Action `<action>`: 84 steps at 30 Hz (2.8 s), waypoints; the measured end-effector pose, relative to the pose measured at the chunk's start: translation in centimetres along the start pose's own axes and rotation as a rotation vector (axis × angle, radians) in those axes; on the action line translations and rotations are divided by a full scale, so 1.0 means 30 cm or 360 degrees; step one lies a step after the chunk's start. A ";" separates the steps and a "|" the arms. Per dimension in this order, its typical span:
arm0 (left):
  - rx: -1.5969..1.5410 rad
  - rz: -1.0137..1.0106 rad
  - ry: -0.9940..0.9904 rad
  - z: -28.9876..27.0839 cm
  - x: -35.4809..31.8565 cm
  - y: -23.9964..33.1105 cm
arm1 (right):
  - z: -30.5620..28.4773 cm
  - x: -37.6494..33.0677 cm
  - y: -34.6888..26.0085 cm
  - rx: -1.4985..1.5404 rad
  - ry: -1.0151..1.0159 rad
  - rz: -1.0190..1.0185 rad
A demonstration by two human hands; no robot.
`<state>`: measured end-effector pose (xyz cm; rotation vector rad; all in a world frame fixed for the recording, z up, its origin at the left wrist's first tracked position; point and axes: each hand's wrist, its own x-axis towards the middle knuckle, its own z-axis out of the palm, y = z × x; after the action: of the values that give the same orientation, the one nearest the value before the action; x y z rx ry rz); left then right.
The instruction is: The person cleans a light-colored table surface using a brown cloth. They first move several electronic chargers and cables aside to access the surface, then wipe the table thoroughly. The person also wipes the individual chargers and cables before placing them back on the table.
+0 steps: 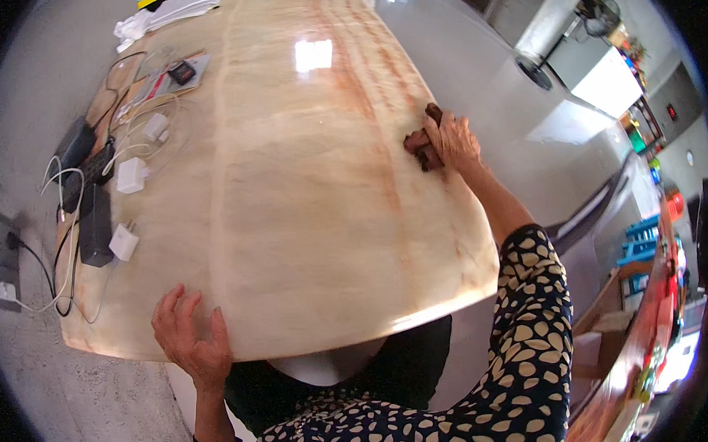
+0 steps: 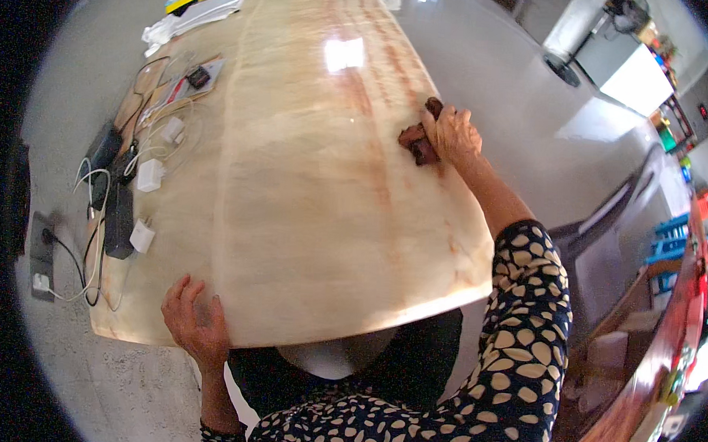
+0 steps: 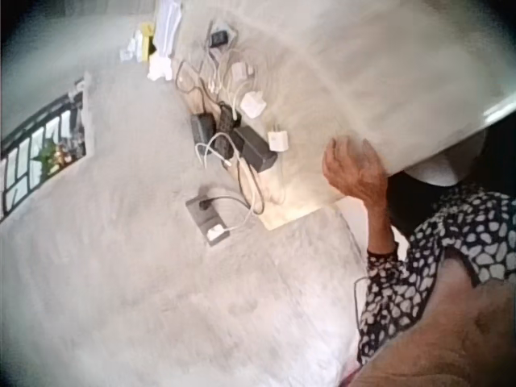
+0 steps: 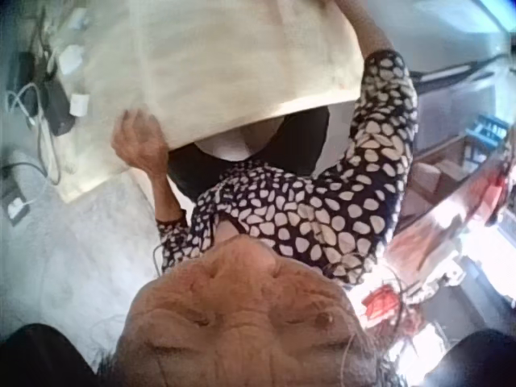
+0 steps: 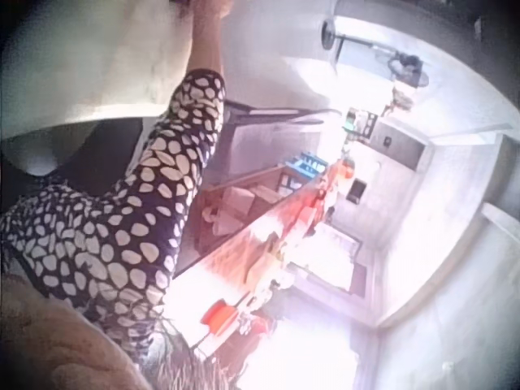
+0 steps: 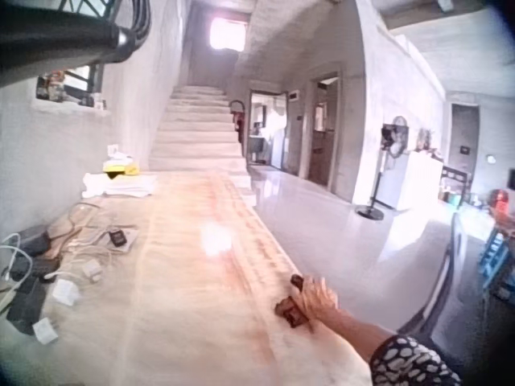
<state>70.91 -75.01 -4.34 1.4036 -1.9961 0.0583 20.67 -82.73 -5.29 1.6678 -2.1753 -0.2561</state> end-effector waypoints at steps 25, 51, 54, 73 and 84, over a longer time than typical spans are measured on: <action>-0.0049 0.0437 -0.0295 -0.027 -0.007 -0.010 | -0.117 -0.845 -0.653 0.3333 0.2152 0.2360; -0.0066 0.0622 -0.0209 0.000 -0.012 -0.053 | 0.048 -0.810 -0.771 0.1653 0.1027 0.2724; -0.0101 0.0646 -0.0207 0.004 -0.012 -0.049 | -0.007 -0.851 -1.041 0.1587 0.0835 0.2220; -0.0064 0.0596 -0.0167 -0.010 -0.014 -0.055 | 0.082 -0.919 -0.934 0.2732 0.0699 0.2973; -0.0032 0.0601 -0.0107 -0.010 -0.011 -0.048 | 0.037 -0.873 -0.851 0.3880 0.1154 0.3109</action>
<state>72.34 -75.23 -4.77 1.0118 -2.2875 0.1602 48.57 -64.83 -20.78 0.8931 0.9983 -2.3252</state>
